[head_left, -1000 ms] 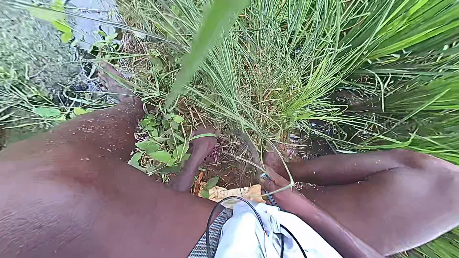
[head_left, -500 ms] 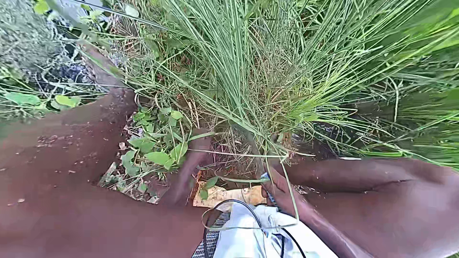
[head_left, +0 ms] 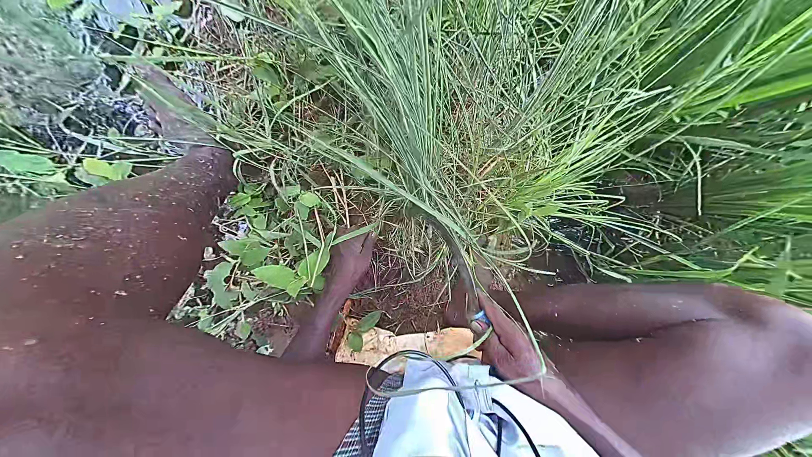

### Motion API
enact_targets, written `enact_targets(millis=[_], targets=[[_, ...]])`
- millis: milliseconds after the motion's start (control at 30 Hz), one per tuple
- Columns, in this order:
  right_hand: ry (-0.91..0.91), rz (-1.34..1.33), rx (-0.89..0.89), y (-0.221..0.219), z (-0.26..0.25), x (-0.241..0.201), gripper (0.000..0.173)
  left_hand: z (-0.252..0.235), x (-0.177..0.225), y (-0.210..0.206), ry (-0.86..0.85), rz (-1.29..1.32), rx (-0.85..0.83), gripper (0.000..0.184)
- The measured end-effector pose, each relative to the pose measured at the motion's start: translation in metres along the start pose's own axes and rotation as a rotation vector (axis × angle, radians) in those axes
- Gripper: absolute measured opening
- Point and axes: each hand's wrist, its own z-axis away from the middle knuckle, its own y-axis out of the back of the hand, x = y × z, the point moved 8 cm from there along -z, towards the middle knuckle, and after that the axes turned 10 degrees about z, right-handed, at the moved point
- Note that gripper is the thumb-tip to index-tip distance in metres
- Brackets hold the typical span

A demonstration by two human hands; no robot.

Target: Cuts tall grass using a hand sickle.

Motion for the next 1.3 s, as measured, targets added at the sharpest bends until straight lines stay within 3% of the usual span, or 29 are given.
enact_targets(millis=[200, 400, 700, 867, 1033, 1167, 1300], targets=[[-0.139, 0.000, -0.188, -0.027, -0.038, 0.006, 0.059, 0.000, 0.002, -0.006, 0.000, -0.107, -0.025, 0.038], [-0.085, 0.208, -0.187, -0.018, -0.026, 0.005, 0.058, 0.007, 0.017, -0.006, -0.087, -0.156, -0.030, 0.034], [-0.147, 0.179, -0.273, -0.015, -0.039, 0.008, 0.058, 0.011, 0.015, -0.005, -0.038, -0.077, -0.058, 0.034], [-0.087, 0.143, -0.281, -0.006, -0.039, 0.005, 0.051, 0.007, 0.012, -0.004, -0.160, -0.062, 0.083, 0.031], [-0.195, 0.165, -0.397, -0.008, -0.062, 0.005, 0.051, 0.000, 0.009, -0.002, -0.057, -0.020, 0.041, 0.033], [-0.133, 0.003, -0.274, -0.024, -0.037, 0.010, 0.054, -0.007, 0.006, 0.000, 0.053, -0.045, -0.041, 0.034], [-0.167, -0.016, -0.315, -0.021, -0.040, 0.003, 0.053, -0.012, 0.005, -0.002, 0.082, -0.008, -0.037, 0.034]])
